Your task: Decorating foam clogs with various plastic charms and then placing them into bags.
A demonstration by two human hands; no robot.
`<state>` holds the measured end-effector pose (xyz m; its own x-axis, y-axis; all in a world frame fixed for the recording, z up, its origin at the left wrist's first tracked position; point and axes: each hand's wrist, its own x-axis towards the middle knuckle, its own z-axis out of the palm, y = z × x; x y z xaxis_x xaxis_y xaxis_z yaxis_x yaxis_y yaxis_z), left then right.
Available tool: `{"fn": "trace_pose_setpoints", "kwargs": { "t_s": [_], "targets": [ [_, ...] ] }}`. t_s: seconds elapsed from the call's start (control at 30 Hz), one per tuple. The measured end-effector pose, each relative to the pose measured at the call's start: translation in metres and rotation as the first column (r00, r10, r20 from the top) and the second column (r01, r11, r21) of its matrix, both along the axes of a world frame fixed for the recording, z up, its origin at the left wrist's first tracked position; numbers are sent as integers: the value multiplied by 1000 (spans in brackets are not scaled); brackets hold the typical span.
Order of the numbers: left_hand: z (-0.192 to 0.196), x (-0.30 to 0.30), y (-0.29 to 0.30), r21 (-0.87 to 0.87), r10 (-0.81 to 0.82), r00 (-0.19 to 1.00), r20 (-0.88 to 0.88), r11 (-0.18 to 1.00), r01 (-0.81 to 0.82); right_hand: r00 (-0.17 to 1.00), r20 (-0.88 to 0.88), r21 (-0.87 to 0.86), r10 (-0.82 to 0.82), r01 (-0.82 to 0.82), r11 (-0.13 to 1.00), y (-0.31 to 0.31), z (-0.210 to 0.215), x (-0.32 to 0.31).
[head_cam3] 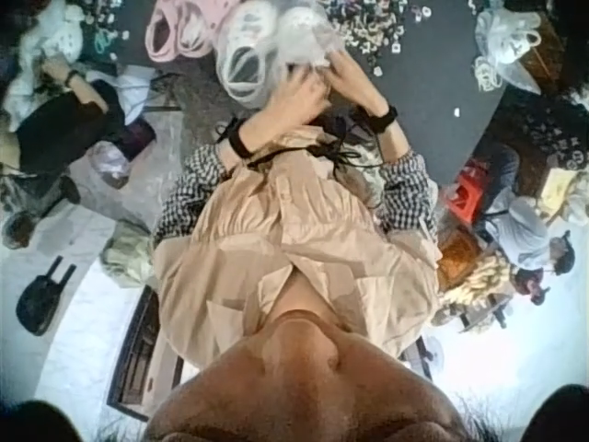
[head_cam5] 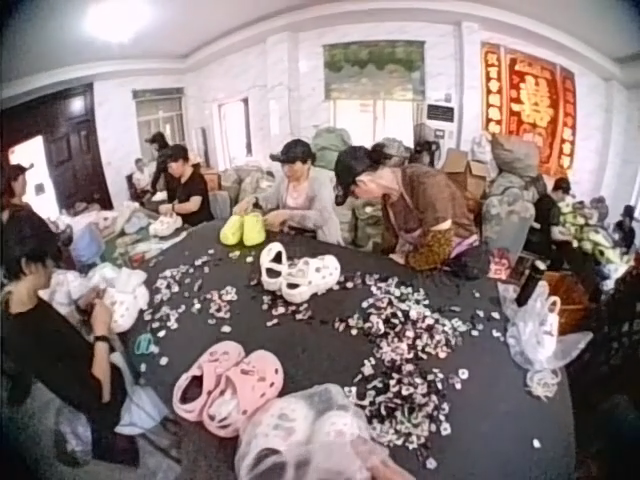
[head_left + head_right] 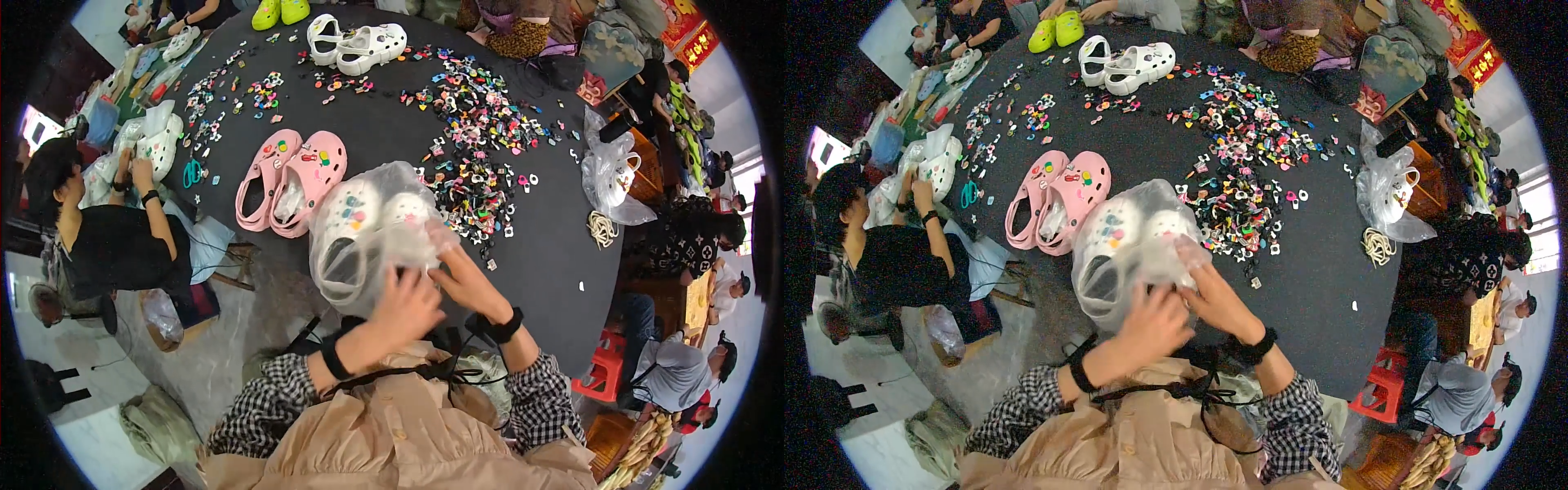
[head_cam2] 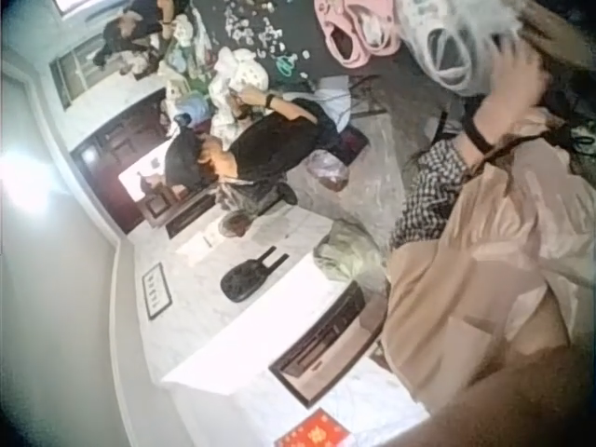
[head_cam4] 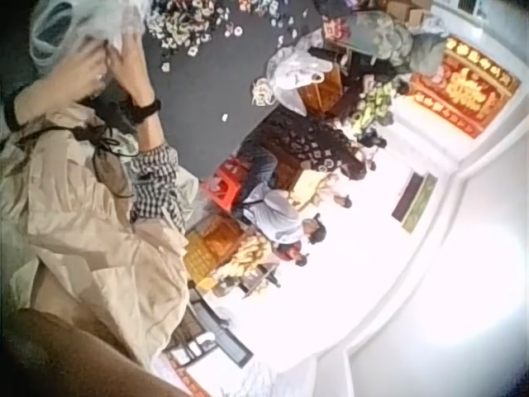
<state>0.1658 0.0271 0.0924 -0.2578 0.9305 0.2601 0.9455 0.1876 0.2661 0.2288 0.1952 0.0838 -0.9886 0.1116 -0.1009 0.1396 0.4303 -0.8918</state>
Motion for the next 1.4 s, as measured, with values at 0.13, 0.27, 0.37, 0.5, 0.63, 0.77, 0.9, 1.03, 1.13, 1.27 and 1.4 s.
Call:
{"fn": "trace_pose_setpoints", "kwargs": {
  "t_s": [0.13,0.27,0.37,0.5,0.63,0.77,0.9,1.03,1.13,1.27,1.4],
  "targets": [
    [-37,-67,-13,-217,206,974,-91,951,-222,983,-186,204,-1,40,978,26,-43,-20],
    [-46,-124,-35,-199,158,985,-75,965,-170,985,-162,149,-57,81,986,49,-93,-42],
    [-38,-132,-27,-157,53,978,200,987,-22,987,-96,38,-130,134,990,59,-117,-49],
    [-27,-112,-3,-59,56,969,242,997,-43,957,-64,-61,-284,280,958,50,-116,-50],
    [-55,-131,23,-24,-81,982,-168,997,78,855,-322,159,-406,472,867,34,-92,-49],
    [-66,-160,42,-206,241,869,431,964,-166,907,-242,116,-346,381,917,-2,-55,-31],
    [-94,-172,58,-198,336,877,345,939,-282,878,-342,415,-334,460,785,-40,-54,-34],
    [-101,-170,56,-91,237,899,369,971,-219,889,-278,510,-363,457,729,-52,-50,-32],
    [-95,-173,49,-52,152,898,413,988,-144,883,-266,506,-388,470,723,-53,-50,-33],
    [-86,-169,52,98,42,875,483,990,-101,837,-270,362,-476,546,755,-47,-55,-35],
    [-95,-161,56,143,-112,959,259,987,77,828,-187,195,-529,559,806,-48,-62,-34]
  ]
}}
